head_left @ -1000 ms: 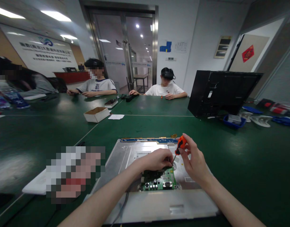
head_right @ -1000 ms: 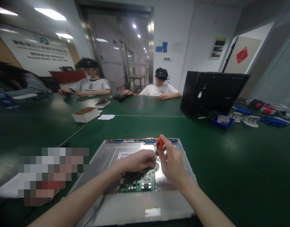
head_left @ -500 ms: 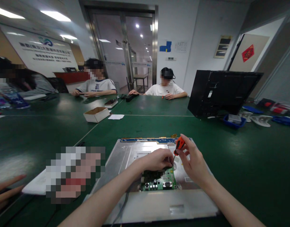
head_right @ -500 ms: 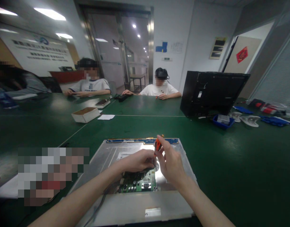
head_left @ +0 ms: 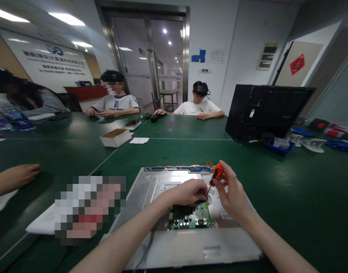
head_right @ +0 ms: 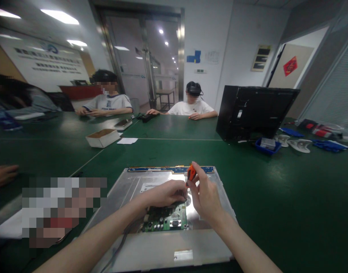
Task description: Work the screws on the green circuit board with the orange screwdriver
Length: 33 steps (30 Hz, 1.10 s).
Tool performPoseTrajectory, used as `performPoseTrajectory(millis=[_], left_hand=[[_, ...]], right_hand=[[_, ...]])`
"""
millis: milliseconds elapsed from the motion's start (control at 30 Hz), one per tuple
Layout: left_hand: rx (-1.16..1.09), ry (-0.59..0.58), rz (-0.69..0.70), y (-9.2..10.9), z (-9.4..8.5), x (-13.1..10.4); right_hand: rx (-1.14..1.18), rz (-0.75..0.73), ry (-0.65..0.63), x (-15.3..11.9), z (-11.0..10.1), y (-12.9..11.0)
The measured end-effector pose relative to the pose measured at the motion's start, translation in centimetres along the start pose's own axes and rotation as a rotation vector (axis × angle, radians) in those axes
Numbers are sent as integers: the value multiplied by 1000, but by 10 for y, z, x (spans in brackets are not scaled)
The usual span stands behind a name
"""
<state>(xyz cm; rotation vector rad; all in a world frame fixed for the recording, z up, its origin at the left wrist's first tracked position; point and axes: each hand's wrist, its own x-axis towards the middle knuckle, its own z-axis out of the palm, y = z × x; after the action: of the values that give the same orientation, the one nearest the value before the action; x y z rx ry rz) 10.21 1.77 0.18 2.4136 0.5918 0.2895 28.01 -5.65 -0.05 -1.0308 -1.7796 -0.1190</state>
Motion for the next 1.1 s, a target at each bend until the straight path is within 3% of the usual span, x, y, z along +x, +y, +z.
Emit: performPoseTrajectory(millis=[733,1100], left_hand=[[-25,8,5,-5,0,1],[-40,6,-13,-5,-1,-1]], right_hand=[[3,-38,120,3,-2,2],[22,-46,110,4,-3,1]])
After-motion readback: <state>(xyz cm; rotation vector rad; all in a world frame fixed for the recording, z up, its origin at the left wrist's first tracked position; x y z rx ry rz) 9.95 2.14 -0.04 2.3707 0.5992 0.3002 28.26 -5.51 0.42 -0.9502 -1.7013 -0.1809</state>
